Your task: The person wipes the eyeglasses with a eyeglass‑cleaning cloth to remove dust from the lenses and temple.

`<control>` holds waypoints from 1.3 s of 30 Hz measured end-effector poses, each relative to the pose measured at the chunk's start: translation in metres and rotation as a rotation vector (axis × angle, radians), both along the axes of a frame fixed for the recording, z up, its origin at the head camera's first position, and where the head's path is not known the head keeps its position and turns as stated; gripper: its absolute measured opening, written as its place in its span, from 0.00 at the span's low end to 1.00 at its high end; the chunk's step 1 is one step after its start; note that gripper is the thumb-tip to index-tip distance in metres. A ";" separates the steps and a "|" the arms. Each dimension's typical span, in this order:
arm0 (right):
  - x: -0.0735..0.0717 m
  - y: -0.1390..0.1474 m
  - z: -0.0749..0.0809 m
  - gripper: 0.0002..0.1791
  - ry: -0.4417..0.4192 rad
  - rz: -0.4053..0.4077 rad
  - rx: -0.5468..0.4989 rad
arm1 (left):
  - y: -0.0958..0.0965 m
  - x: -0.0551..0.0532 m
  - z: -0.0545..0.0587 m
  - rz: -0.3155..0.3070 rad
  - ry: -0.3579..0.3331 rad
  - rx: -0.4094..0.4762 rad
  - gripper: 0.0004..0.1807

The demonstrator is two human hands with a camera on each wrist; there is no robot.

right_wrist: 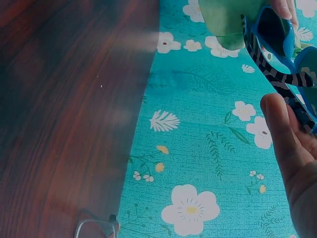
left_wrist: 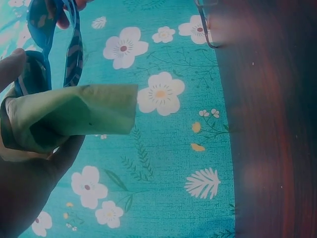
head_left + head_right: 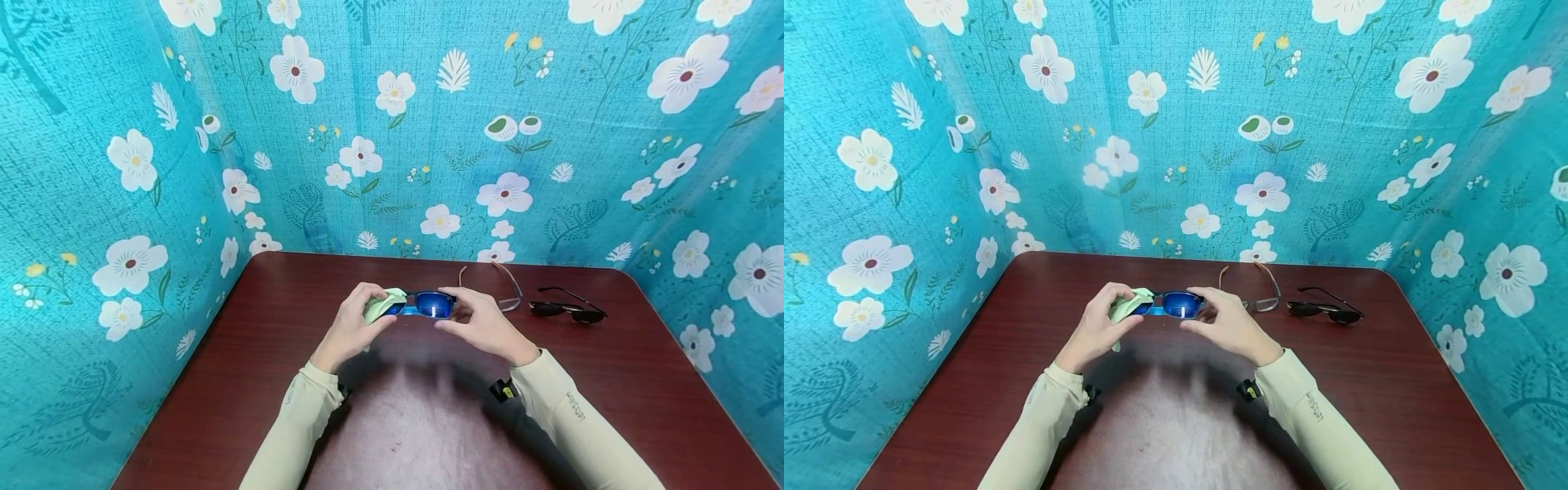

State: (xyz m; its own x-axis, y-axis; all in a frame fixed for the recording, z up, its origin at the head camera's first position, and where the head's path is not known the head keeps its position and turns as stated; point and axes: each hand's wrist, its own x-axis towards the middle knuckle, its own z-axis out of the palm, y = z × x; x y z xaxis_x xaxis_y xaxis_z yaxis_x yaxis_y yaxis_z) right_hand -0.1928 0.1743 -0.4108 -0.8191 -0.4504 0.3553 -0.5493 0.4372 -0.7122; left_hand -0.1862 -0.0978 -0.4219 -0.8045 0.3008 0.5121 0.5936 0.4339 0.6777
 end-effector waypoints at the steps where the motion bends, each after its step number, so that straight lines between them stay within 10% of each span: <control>1: 0.000 0.000 0.000 0.32 -0.003 0.002 0.000 | 0.000 0.000 0.000 -0.001 -0.003 0.001 0.20; 19: -0.001 -0.002 -0.002 0.29 -0.039 -0.005 -0.095 | 0.000 0.000 0.002 -0.017 0.021 -0.023 0.19; 25: -0.002 -0.001 -0.002 0.27 0.003 -0.006 -0.106 | -0.002 -0.003 0.000 -0.052 0.121 -0.020 0.10; 32: -0.002 -0.002 -0.003 0.27 0.038 -0.006 -0.105 | 0.000 -0.007 -0.003 0.069 0.247 0.028 0.12; 39: 0.010 -0.009 0.014 0.27 0.083 -0.018 -0.060 | 0.003 -0.007 0.001 0.197 0.139 0.066 0.17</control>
